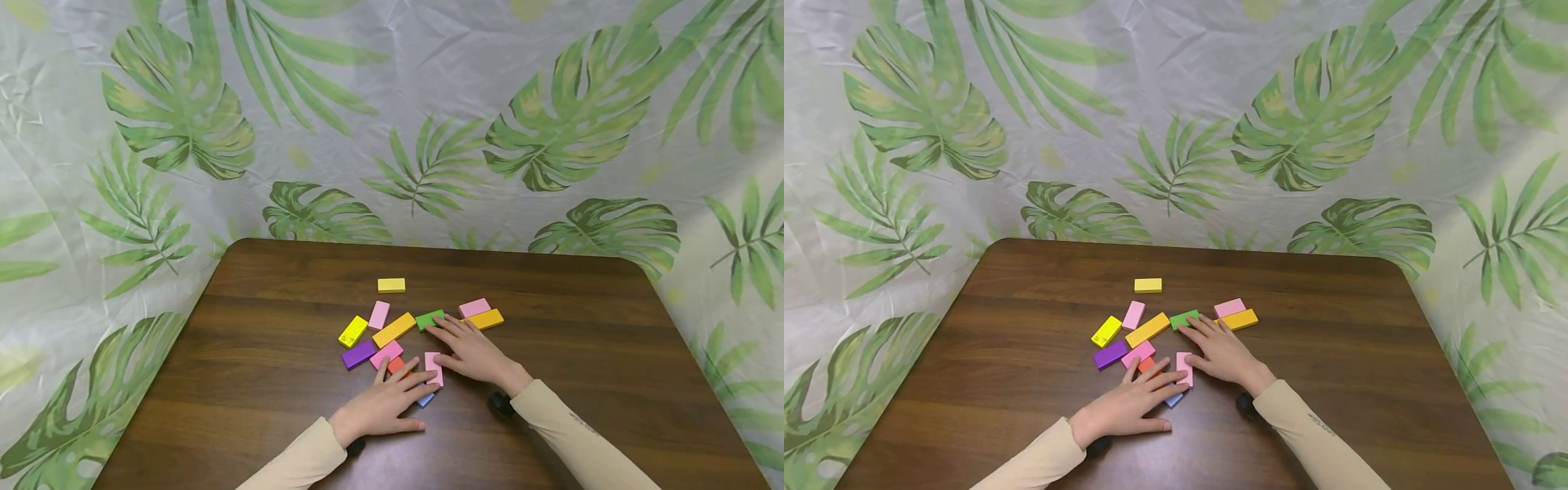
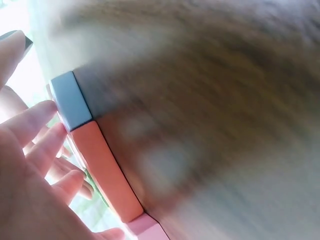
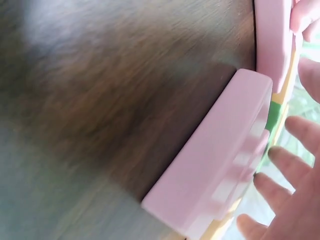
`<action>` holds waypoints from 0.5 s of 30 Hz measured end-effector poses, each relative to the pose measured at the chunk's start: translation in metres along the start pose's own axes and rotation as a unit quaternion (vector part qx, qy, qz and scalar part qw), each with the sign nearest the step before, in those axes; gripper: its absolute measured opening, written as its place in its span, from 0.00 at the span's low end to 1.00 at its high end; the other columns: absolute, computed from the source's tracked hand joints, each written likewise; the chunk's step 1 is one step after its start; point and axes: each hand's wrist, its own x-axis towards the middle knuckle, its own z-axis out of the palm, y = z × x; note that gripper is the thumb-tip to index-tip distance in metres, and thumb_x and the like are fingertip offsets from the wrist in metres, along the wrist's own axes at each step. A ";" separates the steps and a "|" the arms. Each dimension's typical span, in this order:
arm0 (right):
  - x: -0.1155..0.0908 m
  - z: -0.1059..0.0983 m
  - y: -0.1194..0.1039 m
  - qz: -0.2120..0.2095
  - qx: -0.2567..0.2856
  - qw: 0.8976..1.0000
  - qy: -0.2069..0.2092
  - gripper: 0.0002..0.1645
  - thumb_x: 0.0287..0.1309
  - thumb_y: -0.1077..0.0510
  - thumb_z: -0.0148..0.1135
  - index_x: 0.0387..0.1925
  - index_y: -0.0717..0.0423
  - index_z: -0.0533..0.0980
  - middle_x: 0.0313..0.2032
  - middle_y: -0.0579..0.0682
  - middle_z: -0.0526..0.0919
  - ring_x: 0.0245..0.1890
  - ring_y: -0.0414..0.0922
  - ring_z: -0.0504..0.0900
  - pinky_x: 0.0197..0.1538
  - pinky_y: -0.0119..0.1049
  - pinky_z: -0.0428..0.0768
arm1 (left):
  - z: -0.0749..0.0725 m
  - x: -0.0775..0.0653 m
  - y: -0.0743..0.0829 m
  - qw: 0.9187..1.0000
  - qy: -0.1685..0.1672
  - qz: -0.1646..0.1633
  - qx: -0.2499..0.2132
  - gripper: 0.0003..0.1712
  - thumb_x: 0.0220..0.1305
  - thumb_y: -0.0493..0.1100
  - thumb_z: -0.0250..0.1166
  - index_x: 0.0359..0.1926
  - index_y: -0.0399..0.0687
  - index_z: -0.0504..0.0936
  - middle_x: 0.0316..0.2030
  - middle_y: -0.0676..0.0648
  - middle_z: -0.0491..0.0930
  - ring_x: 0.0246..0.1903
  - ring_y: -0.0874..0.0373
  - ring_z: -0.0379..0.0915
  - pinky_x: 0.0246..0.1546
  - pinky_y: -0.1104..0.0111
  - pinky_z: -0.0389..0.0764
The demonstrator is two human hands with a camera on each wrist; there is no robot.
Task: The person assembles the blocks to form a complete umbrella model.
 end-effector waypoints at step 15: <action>0.003 -0.001 0.000 -0.017 0.001 1.000 0.008 0.33 0.60 0.46 0.62 0.62 0.58 0.71 0.63 0.60 0.69 0.65 0.58 0.63 0.64 0.60 0.58 | -0.002 -0.008 -0.002 1.000 0.002 0.014 0.003 0.36 0.64 0.61 0.58 0.70 0.59 0.64 0.69 0.55 0.59 0.72 0.50 0.40 0.60 0.34 0.44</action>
